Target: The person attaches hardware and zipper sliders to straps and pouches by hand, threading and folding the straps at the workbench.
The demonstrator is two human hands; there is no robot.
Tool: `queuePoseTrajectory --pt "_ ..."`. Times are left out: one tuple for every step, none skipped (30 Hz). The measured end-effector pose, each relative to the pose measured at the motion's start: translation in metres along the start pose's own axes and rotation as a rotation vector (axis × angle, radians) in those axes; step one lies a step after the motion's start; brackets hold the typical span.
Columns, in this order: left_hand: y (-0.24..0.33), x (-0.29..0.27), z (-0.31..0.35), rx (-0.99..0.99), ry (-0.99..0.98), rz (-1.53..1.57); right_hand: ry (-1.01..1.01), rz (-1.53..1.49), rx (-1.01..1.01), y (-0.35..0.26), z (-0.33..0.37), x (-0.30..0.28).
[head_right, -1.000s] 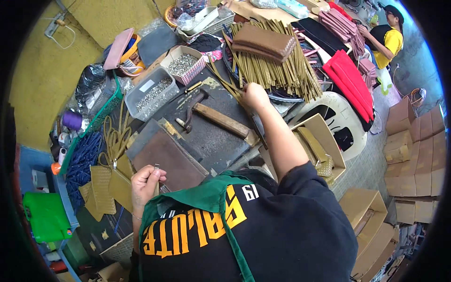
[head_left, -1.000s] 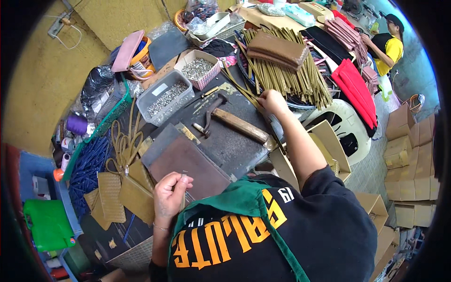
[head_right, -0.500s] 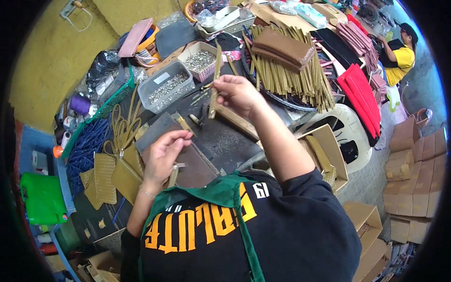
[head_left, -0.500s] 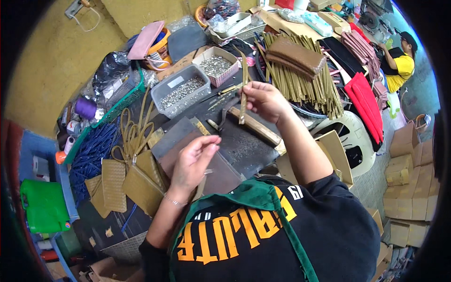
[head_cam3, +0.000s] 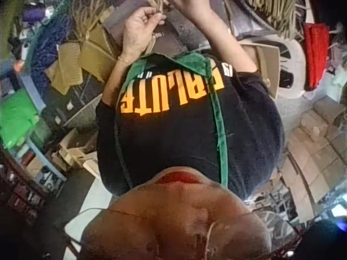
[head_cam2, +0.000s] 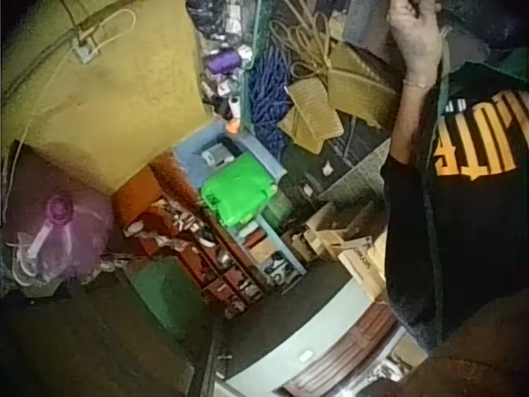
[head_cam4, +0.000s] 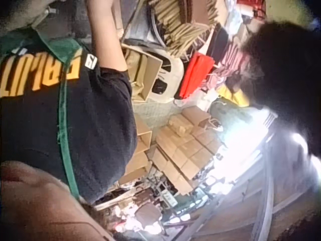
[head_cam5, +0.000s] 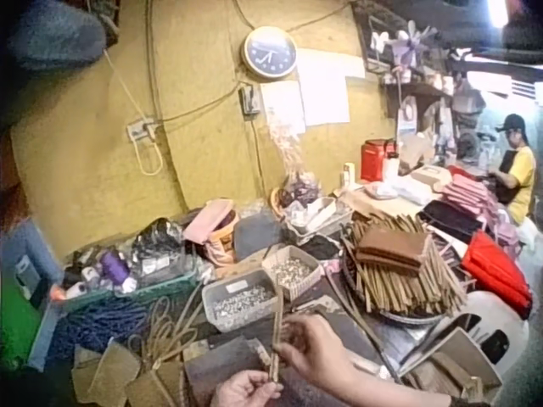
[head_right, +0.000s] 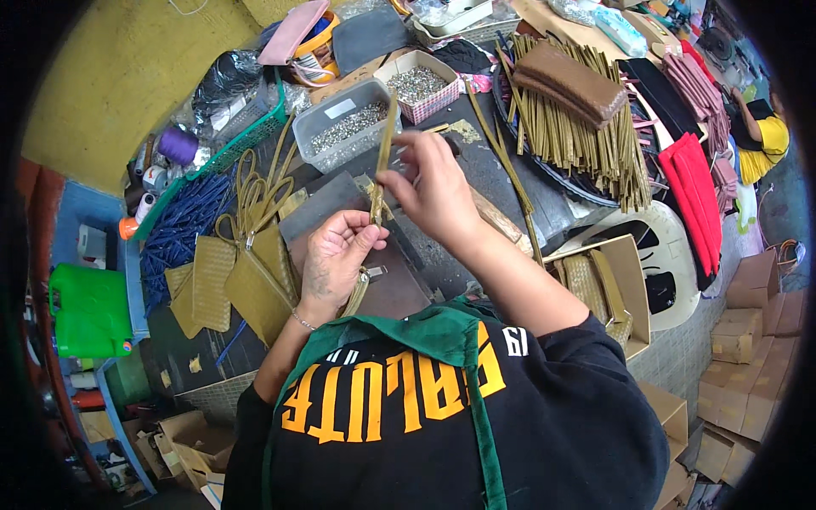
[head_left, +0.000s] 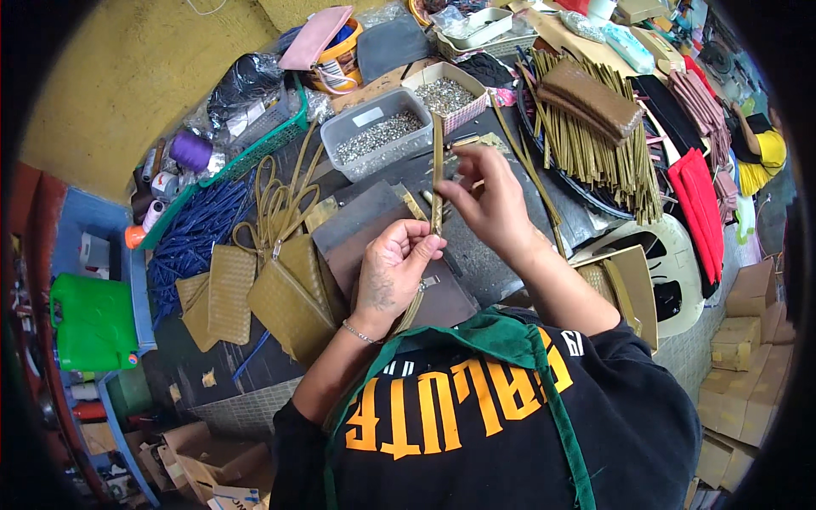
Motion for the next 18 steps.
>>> queuePoseTrajectory --pt "-0.003 -0.002 0.0 -0.002 0.002 0.0 -0.09 0.171 -0.213 -0.025 0.007 0.006" --pt "-0.005 -0.004 0.001 0.012 0.027 -0.081 -0.178 0.344 -0.426 -0.048 0.02 0.014" --pt "-0.004 -0.007 0.001 0.027 0.051 -0.161 -0.323 0.303 -0.402 -0.051 0.028 0.023" --pt "-0.004 -0.006 0.002 0.024 0.051 -0.16 -0.325 0.303 -0.4 -0.05 0.029 0.021" --pt "0.002 -0.005 0.002 0.063 0.059 -0.233 -0.374 0.262 -0.379 -0.047 0.031 0.022" --pt "0.008 -0.003 0.003 0.103 0.066 -0.306 -0.424 0.22 -0.358 -0.044 0.033 0.023" --pt "0.009 -0.002 0.005 0.1 0.065 -0.307 -0.435 0.219 -0.385 -0.045 0.034 0.023" --pt "0.017 -0.002 0.006 0.166 0.088 -0.423 -0.433 0.219 -0.382 -0.045 0.034 0.022" --pt "0.026 -0.001 0.008 0.233 0.112 -0.539 -0.446 0.213 -0.356 -0.044 0.034 0.021" --pt "0.029 0.0 0.008 0.232 0.109 -0.54 -0.459 0.205 -0.33 -0.043 0.035 0.021" --pt "0.041 0.004 0.01 0.328 0.115 -0.641 -0.458 0.205 -0.328 -0.044 0.036 0.021" --pt "0.051 0.009 0.012 0.425 0.12 -0.741 -0.446 0.237 -0.323 -0.045 0.036 0.021" --pt "0.05 0.009 0.011 0.424 0.119 -0.742 -0.434 0.27 -0.318 -0.045 0.037 0.021" --pt "0.053 0.011 0.012 0.456 0.109 -0.733 -0.434 0.268 -0.319 -0.045 0.038 0.022" --pt "0.055 0.013 0.013 0.488 0.1 -0.725 -0.423 0.304 -0.366 -0.048 0.041 0.023" --pt "0.055 0.014 0.014 0.487 0.101 -0.726 -0.412 0.339 -0.413 -0.051 0.043 0.025" --pt "0.053 0.013 0.013 0.46 0.112 -0.713 -0.383 0.351 -0.476 -0.055 0.046 0.024" --pt "0.051 0.012 0.012 0.432 0.123 -0.7 -0.382 0.353 -0.476 -0.05 0.048 0.026"
Point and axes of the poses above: each hand's wrist, its own z-axis away from the middle knuckle, its own x-axis out of the palm, y = z × x, the point moved 10 cm from there along -z, towards the middle knuckle, and after that the axes turned 5 degrees about -z, right-handed, at the moved point
